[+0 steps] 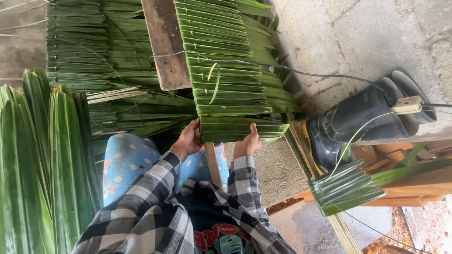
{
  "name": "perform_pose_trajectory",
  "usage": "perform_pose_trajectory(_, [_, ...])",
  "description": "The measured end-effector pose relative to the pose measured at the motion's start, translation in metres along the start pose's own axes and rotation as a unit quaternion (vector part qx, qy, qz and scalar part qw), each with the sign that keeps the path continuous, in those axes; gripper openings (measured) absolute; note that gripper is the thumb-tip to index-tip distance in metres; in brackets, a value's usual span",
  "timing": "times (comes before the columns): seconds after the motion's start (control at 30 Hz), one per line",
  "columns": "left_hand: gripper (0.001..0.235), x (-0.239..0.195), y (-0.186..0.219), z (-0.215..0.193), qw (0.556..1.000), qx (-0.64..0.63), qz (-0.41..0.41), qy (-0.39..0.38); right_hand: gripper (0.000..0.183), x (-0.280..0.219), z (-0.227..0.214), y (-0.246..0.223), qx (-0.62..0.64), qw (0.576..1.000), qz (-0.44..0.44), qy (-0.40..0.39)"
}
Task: Weaving palm leaves over a wooden frame to create a thatched panel
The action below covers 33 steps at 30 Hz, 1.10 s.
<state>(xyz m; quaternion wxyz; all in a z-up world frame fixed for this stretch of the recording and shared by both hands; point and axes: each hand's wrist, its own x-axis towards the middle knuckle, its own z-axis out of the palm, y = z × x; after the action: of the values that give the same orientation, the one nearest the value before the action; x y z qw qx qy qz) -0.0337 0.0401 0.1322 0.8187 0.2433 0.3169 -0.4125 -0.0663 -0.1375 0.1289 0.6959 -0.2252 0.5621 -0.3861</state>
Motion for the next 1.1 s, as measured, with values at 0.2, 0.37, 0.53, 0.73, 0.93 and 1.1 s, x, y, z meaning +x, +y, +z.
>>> perform_pose_trajectory(0.2, [0.033,-0.028,0.006,0.024,1.0,0.009,0.009,-0.002,0.105,-0.004,-0.005,0.003,0.009,1.0,-0.024,0.002])
perform_pose_trajectory(0.37, [0.028,0.064,-0.001,-0.032,0.99,0.061,0.115,0.049,0.102,-0.018,-0.001,-0.004,0.008,1.0,-0.022,0.002])
perform_pose_trajectory(0.53, [0.052,0.042,0.017,-0.015,0.917,0.266,0.291,0.063,0.099,-0.023,0.004,-0.006,0.003,1.0,-0.028,-0.007])
perform_pose_trajectory(0.73, [0.059,0.09,0.028,-0.029,0.841,0.442,0.273,0.148,0.094,-0.016,0.004,-0.001,0.005,1.0,-0.023,-0.008])
perform_pose_trajectory(0.93, [0.053,0.114,0.033,-0.047,0.881,0.385,0.258,0.096,0.105,-0.019,0.005,-0.004,0.002,1.0,-0.008,-0.014])
perform_pose_trajectory(1.1, [0.063,0.092,0.037,-0.041,0.879,0.405,0.24,0.078,0.108,-0.01,0.011,0.001,-0.004,1.0,0.012,-0.002])
